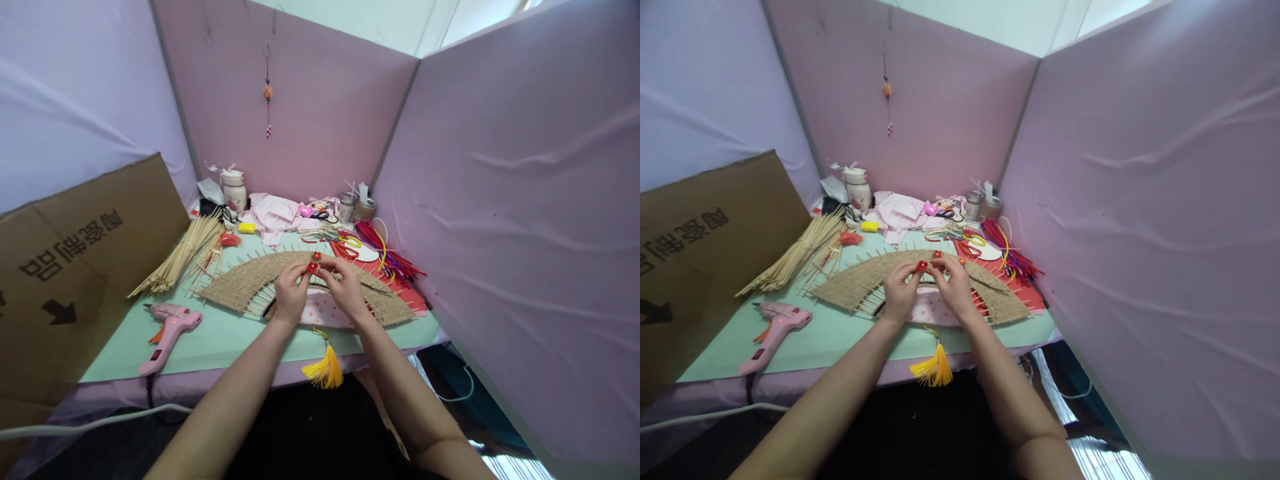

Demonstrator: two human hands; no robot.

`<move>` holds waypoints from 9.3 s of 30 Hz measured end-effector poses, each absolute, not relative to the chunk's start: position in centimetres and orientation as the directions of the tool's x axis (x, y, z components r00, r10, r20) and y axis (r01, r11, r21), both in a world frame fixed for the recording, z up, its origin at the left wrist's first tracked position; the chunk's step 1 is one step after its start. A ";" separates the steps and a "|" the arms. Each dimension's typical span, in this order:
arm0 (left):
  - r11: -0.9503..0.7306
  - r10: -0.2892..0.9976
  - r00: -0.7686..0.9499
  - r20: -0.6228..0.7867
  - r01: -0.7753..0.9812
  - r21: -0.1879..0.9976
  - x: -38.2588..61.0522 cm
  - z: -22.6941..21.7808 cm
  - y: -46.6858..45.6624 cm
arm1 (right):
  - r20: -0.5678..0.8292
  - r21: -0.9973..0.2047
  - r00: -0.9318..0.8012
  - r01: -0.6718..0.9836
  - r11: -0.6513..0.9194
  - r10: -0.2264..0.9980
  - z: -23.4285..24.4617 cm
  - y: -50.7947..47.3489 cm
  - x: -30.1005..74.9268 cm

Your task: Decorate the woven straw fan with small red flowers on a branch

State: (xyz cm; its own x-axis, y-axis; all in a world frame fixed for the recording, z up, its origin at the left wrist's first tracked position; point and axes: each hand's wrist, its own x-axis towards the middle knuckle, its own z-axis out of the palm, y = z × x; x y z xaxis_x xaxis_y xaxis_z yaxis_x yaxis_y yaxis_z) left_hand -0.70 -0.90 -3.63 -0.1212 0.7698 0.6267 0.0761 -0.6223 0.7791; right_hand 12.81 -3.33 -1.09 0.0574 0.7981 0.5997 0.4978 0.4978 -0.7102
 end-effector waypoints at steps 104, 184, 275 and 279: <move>-0.695 0.713 0.364 0.600 0.252 0.673 -0.1 -4.5 -0.4 | 0.222 -0.482 -0.301 0.793 0.373 0.927 3.5 -2.6 15.7; -0.686 0.725 0.108 0.680 0.020 0.727 0.0 -3.9 -1.1 | 0.102 -0.944 -0.037 0.310 0.108 0.994 3.0 -3.8 14.9; -0.070 0.995 0.045 0.084 -0.253 0.965 0.2 -5.0 0.9 | 0.274 -0.621 0.129 0.780 0.073 0.953 -1.1 1.6 19.1; -0.049 0.979 0.178 0.103 -0.287 0.957 0.2 -4.7 0.7 | 0.259 -0.726 0.041 0.667 0.167 0.965 -0.7 0.0 16.8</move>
State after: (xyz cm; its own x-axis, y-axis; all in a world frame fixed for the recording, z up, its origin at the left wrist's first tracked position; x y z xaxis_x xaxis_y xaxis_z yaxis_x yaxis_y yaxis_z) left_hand 0.22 0.72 -4.75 0.1780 0.9786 0.1030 -0.2871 -0.0485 0.9567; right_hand 16.81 0.04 -0.66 0.0407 0.9650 0.2590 0.6670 0.1668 -0.7262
